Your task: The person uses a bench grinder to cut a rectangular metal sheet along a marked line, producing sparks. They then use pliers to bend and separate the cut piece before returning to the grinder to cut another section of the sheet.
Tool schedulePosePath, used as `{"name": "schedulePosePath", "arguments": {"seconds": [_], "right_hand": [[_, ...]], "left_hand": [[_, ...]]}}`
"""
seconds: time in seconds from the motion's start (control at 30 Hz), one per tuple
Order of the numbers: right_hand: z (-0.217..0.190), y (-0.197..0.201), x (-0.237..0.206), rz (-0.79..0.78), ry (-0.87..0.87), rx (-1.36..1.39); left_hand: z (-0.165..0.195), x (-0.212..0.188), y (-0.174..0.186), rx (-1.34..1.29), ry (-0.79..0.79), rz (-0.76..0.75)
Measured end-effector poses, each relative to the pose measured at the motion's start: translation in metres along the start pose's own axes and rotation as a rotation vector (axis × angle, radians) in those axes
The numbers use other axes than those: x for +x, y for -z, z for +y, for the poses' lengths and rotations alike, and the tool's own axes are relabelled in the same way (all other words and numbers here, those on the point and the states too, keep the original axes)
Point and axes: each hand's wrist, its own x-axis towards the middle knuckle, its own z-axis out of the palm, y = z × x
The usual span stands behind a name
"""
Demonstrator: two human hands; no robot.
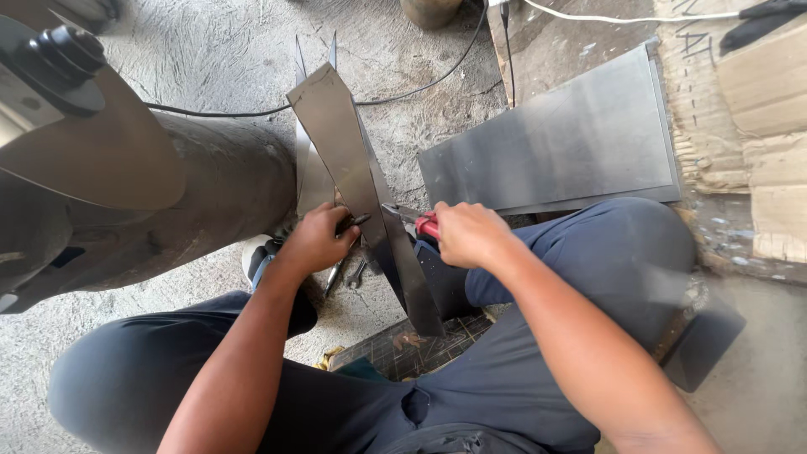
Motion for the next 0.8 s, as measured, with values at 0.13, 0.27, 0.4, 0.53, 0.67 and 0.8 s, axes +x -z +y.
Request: {"name": "schedulePosePath", "arguments": {"seconds": [0.13, 0.27, 0.4, 0.53, 0.67, 0.8], "right_hand": [[0.018, 0.019, -0.007, -0.019, 0.08, 0.035], [0.032, 0.029, -0.008, 0.125, 0.35, 0.221], [0.026, 0.031, 0.006, 0.13, 0.402, 0.422], [0.015, 0.024, 0.015, 0.071, 0.44, 0.543], [0.001, 0.017, 0.017, 0.135, 0.676, 0.714], [0.0, 0.019, 0.02, 0.056, 0.485, 0.757]], "left_hand": [[-0.008, -0.002, 0.007, 0.006, -0.108, 0.27], [-0.016, 0.001, 0.018, -0.308, -0.018, 0.335], [-0.005, 0.004, 0.019, -1.014, -0.11, 0.234], [0.019, 0.002, 0.008, -1.297, -0.063, 0.046], [0.037, -0.002, -0.001, -1.558, 0.086, -0.176], [0.021, 0.002, 0.01, -1.256, -0.113, -0.071]]}}
